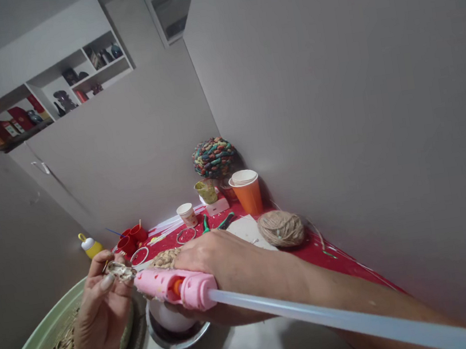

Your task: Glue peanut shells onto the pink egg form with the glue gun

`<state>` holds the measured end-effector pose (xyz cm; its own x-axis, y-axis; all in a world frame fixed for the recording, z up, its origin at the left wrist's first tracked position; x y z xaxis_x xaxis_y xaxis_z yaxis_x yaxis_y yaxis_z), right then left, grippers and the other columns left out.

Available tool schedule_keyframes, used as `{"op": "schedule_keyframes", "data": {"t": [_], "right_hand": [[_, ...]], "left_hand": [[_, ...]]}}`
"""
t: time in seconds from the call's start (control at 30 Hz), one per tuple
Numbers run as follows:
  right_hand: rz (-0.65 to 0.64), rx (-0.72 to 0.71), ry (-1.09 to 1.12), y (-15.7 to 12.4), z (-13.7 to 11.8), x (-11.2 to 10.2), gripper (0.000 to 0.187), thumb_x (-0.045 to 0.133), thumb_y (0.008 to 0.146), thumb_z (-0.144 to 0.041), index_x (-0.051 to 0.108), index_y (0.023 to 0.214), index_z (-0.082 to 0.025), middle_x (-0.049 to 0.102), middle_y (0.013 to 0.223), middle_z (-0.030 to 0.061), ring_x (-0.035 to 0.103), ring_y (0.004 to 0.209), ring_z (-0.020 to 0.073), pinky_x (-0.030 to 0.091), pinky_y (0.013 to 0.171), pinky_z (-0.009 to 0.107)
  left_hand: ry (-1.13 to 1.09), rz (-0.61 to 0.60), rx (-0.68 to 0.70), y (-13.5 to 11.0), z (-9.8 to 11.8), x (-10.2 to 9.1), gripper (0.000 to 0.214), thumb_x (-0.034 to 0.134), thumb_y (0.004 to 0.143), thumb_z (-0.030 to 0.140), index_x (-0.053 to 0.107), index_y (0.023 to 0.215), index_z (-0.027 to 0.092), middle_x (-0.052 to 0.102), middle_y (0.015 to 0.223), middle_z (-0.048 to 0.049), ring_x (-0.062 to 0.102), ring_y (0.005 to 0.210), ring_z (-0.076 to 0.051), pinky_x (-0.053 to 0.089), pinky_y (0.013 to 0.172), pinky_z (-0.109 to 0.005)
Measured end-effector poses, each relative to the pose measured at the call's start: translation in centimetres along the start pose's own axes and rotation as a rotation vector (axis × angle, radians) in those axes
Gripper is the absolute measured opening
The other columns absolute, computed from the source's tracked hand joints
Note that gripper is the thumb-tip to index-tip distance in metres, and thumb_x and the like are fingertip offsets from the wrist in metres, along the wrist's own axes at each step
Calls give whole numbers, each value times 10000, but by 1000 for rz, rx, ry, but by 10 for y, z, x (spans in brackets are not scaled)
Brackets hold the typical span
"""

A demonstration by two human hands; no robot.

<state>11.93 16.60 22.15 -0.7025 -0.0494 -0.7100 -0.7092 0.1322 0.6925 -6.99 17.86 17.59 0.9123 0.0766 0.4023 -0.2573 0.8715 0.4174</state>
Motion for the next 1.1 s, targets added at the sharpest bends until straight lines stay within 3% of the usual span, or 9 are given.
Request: {"op": "schedule_keyframes", "data": {"t": [0.4, 0.6, 1.1], "right_hand": [[74, -46, 7, 0, -4, -5, 245, 674, 787, -183, 457, 675, -168, 494, 611, -62, 383, 519, 67, 270, 503, 217], [15, -10, -1, 1, -2, -1, 236, 643, 805, -190, 476, 642, -154, 493, 581, -41, 369, 513, 73, 245, 506, 223], [19, -12, 57, 1, -3, -2, 209, 614, 824, -178, 480, 665, -156, 487, 588, -44, 348, 514, 66, 249, 512, 216]], "left_hand": [[-21, -22, -55, 0, -5, 2, 326, 797, 687, 182, 689, 995, 187, 661, 875, -10, 648, 729, -97, 577, 715, -186], [-46, -4, -71, -1, -6, 2, 343, 812, 664, 173, 694, 986, 182, 665, 863, -9, 648, 714, -98, 585, 709, -197], [-97, -54, -136, -2, -13, 7, 313, 768, 719, 165, 683, 1020, 191, 664, 867, -7, 634, 678, -95, 584, 687, -205]]}}
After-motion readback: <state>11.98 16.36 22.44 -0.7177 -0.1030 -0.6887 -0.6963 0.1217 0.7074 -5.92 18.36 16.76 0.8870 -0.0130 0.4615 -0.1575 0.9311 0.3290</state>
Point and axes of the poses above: each hand's wrist, its own y-axis towards the middle knuckle, its own x-axis out of the palm, z = x × y, the point moved 10 cm from there along y, towards the middle knuckle
